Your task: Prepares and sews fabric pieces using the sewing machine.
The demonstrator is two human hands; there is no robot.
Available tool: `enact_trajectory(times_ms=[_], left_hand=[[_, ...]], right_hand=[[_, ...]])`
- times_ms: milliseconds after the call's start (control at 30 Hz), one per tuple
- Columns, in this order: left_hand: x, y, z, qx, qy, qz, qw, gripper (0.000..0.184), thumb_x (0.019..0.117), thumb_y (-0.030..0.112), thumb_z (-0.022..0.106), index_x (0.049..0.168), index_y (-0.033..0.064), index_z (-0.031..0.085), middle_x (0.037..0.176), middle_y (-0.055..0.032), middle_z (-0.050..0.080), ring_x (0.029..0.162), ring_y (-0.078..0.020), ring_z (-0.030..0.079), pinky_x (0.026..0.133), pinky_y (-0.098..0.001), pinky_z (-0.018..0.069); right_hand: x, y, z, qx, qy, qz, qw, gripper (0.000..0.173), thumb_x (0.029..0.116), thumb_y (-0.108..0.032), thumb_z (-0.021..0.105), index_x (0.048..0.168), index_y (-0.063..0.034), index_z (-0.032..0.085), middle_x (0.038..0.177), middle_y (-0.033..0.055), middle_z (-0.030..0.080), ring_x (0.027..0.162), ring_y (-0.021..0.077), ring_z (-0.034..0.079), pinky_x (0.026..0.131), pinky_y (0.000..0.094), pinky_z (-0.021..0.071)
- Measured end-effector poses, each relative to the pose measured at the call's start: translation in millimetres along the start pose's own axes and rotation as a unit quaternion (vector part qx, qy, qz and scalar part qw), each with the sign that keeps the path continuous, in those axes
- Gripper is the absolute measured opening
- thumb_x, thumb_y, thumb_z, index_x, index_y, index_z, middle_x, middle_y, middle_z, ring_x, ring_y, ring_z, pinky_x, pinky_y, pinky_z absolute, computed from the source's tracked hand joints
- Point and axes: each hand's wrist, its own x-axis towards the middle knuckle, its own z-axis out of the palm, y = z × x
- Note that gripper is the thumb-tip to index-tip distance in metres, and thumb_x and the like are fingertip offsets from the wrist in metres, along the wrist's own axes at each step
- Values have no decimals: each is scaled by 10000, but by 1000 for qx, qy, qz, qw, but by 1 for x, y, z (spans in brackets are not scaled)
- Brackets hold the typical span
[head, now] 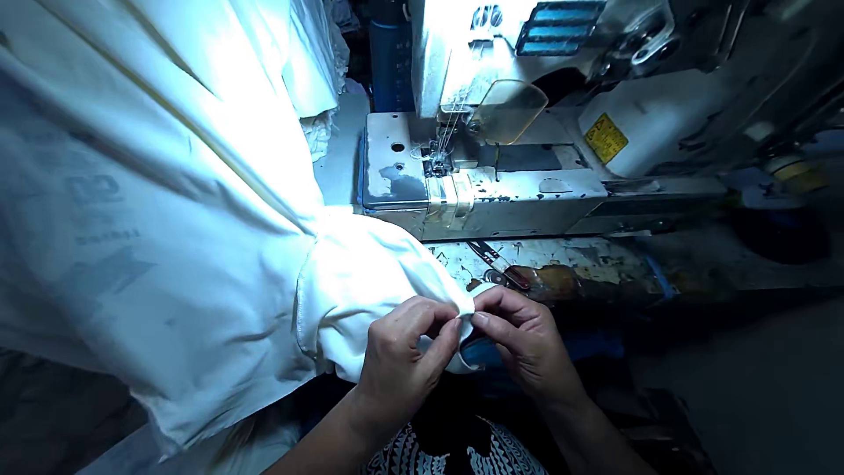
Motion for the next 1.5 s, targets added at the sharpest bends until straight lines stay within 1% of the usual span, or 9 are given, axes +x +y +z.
enact_trajectory(times_ms=[233, 333, 433, 567, 700, 1033, 1200, 1367, 1500], left_hand=[[-1, 13, -10, -214, -56, -213, 952, 106, 1025, 72, 543, 1012, 44, 644, 891, 24, 715, 807, -75, 729, 787, -278, 633], [16, 23, -33, -453, -13, -242, 858, 146, 1040, 135, 548, 1038, 105, 692, 986, -46, 761, 948, -149, 746, 932, -353, 598], [18, 26, -69, -588, 45, -209, 780, 185, 978, 212, 620, 1019, 84, 748, 1015, -84, 758, 988, -162, 738, 916, -333, 593], [-16, 13, -108, -452, 81, -270, 846, 149, 924, 280, 695, 914, 153, 771, 855, -3, 747, 803, -63, 725, 734, -241, 607], [-33, 13, -127, -223, 41, -278, 933, 133, 906, 252, 738, 1028, 200, 753, 839, 84, 719, 736, 25, 663, 679, -146, 555], [-32, 14, -131, -290, 82, -221, 927, 121, 962, 188, 673, 1043, 166, 759, 954, 22, 745, 842, -23, 707, 764, -198, 598], [-31, 22, -116, -284, 83, -235, 926, 106, 952, 165, 688, 1025, 169, 765, 946, 30, 754, 851, -19, 704, 792, -192, 586], [-37, 24, -103, -322, 50, -265, 908, 105, 963, 144, 677, 1032, 155, 755, 958, 19, 751, 874, -35, 709, 822, -209, 588], [-37, 27, -93, -313, 36, -287, 905, 152, 996, 59, 558, 1052, 129, 680, 951, 78, 711, 840, -10, 675, 765, -208, 574]], right_hand=[[-2, 15, 2, -110, 67, -17, 992, 390, 893, -24, 680, 1206, -56, 450, 969, -54, 636, 850, -12, 657, 772, 166, 574], [-5, 28, -3, -283, 95, -64, 952, 486, 848, -45, 666, 1277, 89, 483, 895, 4, 663, 755, -45, 628, 701, 130, 538], [0, 25, -7, -194, 74, -26, 978, 298, 877, -31, 641, 1173, -24, 605, 906, -33, 676, 764, -18, 639, 700, 140, 550], [10, -3, -4, 210, -27, 209, 955, 145, 978, -190, 659, 886, -148, 763, 783, -16, 731, 621, 0, 650, 555, 145, 530], [17, -3, -2, 341, -114, 292, 886, 202, 1031, -296, 598, 963, -148, 718, 814, -1, 709, 547, -24, 589, 442, 107, 446], [9, -17, 10, 175, -90, 161, 967, 124, 1021, -148, 605, 1107, -147, 695, 870, -9, 716, 650, 26, 671, 592, 186, 590], [-7, 7, 8, -154, -98, 60, 981, 361, 849, -139, 780, 1193, -69, 697, 899, -71, 672, 726, -31, 598, 651, 115, 520], [-23, 27, -4, -165, -103, 92, 977, 437, 815, -243, 828, 1200, -71, 711, 1016, -61, 657, 756, -52, 581, 656, 86, 500], [-30, 30, -7, -264, -112, -17, 958, 776, 805, -555, 795, 1358, -55, 579, 1237, 18, 650, 1049, 8, 622, 887, 192, 540]])
